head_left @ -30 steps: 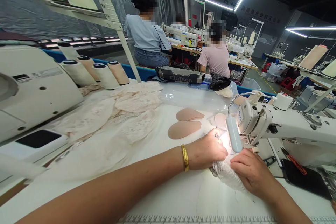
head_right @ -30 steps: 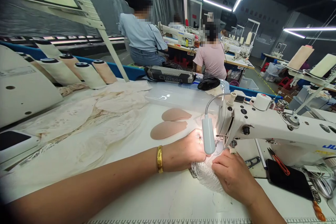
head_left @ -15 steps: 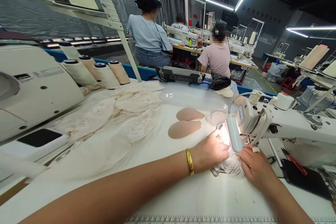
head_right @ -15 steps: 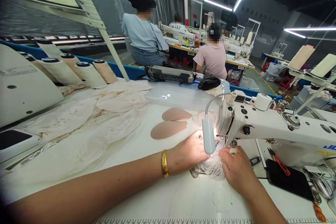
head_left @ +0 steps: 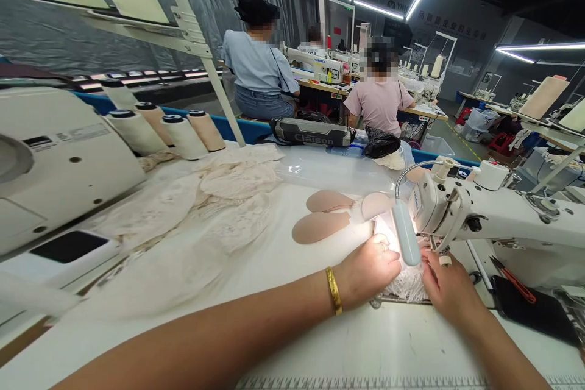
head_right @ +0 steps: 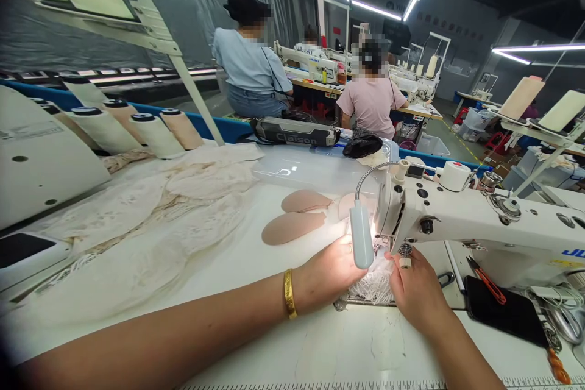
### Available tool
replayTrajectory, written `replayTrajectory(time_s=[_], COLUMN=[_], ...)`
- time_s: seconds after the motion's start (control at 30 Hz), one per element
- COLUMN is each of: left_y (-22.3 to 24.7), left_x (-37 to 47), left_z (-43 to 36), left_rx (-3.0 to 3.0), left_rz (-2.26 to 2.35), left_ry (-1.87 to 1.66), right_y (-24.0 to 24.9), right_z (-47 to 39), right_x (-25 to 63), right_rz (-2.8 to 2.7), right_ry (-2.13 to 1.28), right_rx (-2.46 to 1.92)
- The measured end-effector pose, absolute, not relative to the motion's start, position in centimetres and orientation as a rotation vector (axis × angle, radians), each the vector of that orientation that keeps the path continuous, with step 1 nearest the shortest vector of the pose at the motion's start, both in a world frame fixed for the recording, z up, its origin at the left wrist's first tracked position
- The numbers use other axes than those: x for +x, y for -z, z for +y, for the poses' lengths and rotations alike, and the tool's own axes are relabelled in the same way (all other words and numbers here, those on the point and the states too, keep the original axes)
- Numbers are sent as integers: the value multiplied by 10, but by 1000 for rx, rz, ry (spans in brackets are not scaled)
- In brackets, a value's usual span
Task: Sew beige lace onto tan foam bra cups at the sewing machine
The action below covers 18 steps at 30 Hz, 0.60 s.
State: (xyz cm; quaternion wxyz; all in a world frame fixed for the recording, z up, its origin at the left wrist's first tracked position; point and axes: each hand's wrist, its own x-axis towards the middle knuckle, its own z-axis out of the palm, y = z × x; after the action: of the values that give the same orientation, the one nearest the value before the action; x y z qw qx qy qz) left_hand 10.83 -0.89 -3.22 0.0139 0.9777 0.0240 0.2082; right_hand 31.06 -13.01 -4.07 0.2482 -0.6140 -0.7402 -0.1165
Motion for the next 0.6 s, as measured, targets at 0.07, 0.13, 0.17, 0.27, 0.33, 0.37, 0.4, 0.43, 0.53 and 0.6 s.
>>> replayTrajectory(time_s=[0.07,0.13,0.17,0.27,0.33,0.37,0.4,0.43,0.53,0.6], left_y=[26,18,14,7,4,2,1,-1,-8,-11], left_x=[104,99,97,95,95,94,93,91,83,80], left_z=[-9,-9,-10,-13,-15,-16,-16,-16,-13,-11], left_rx=[3064,3069,3065,3020,2968,2944,2928,2918,2927,2968], left_rz=[114,148,175,317,381,387,370,332,192,177], left_ry=[-569,-500,-482,-472,-460,-450,-434,-411,-301,-225], right_y=[41,40,38,29,22,20,18,18,25,33], right_z=[-133,-136,-137,-141,-143,-143,-142,-141,-138,-135], right_x=[311,309,307,296,287,284,282,282,288,296], right_rz=[-2022,-2027,-2044,-2153,-2229,-2253,-2270,-2281,-2298,-2277], right_ry=[355,427,437,364,297,278,260,251,279,322], right_rx=[-1645,-1604,-1577,-1470,-1426,-1421,-1426,-1435,-1523,-1624])
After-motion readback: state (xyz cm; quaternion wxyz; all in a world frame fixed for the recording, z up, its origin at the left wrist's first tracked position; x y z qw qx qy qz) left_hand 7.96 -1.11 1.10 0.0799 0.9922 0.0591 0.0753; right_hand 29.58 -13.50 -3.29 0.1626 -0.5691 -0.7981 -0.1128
